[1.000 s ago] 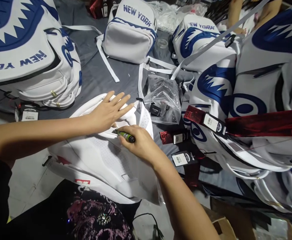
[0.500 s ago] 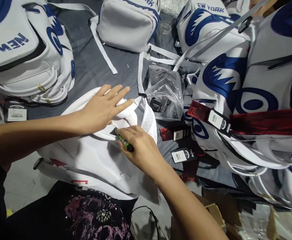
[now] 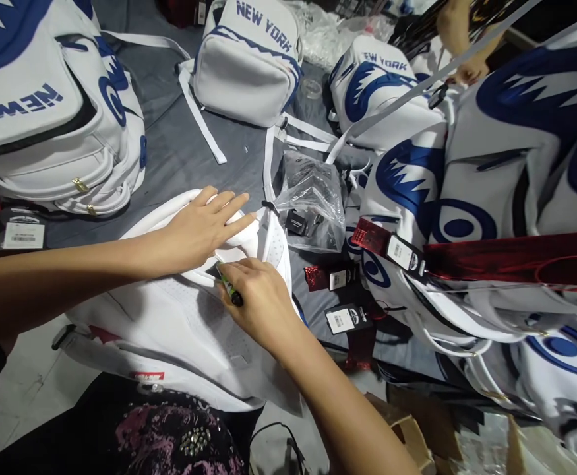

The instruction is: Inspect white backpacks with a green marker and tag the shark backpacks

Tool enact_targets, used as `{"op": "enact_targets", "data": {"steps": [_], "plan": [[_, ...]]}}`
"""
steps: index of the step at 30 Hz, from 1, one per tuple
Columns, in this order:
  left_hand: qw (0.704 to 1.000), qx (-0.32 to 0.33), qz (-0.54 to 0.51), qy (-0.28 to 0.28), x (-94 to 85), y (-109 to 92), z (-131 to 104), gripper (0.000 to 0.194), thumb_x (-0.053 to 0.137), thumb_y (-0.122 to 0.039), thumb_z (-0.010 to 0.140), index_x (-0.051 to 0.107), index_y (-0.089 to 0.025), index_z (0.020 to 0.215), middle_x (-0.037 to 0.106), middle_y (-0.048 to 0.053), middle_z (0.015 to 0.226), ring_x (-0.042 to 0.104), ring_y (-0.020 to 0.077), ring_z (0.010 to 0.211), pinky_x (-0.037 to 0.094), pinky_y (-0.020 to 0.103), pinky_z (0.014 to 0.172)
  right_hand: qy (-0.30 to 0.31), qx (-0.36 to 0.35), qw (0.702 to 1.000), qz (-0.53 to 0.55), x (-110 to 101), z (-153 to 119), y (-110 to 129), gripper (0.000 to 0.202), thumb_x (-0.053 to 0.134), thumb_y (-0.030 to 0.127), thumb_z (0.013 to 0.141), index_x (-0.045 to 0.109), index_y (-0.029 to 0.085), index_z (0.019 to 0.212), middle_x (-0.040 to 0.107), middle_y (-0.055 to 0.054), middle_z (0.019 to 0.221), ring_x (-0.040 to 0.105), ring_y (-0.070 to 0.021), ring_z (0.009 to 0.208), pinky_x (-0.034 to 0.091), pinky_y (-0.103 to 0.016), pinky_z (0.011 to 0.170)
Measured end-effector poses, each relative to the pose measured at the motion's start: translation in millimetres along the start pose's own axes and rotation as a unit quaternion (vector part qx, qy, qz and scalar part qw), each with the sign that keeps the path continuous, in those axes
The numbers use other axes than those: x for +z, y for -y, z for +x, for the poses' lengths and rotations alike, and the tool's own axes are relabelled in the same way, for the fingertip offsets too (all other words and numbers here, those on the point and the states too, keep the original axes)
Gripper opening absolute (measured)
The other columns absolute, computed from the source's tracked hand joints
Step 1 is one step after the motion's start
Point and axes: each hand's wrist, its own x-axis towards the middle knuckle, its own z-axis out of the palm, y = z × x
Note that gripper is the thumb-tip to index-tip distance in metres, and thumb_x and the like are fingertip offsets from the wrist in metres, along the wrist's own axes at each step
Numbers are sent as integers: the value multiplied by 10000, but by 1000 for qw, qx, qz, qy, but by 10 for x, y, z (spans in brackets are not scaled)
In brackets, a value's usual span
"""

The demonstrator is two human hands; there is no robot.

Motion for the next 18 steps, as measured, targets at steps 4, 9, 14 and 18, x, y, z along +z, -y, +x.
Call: {"op": "enact_targets", "data": {"steps": [4, 9, 14, 18], "plan": [[1000, 4, 5, -14, 3, 6, -4, 700, 595, -248, 881, 321, -153, 1519, 291, 193, 1589, 384, 345, 1375, 257, 471, 1122, 2, 20, 1000, -10, 1, 29, 40, 204, 555, 188, 926, 687, 179, 1080, 734, -79, 1003, 656, -218, 929, 500, -355, 838], [999, 1, 19, -50, 23, -13, -29, 661, 570, -221, 882, 369, -164, 1509, 357, 193, 1558, 435, 351, 1330, 335, 465, 1057, 41, 43, 997, -49, -16, 65, 141, 106, 600, 205, 906, 693, 186, 954, 741, -58, 914, 659, -210, 874, 453, -323, 782], [998, -3, 20, -67, 110, 2, -18, 695, 625, -235, 845, 399, -190, 1501, 359, 170, 1569, 412, 335, 1362, 330, 463, 1071, 67, 82, 988, -114, -31, 101, 187, 107, 603, 263, 908, 681, 191, 924, 746, -48, 904, 659, -214, 875, 410, -321, 746], [996, -3, 25, -83, 167, -5, -29, 744, 653, -246, 814, 390, -187, 1508, 348, 175, 1575, 386, 333, 1389, 302, 478, 1106, 69, 100, 986, -114, -23, 99, 218, 103, 601, 265, 906, 673, 193, 921, 746, -44, 902, 659, -217, 884, 393, -319, 739]]}}
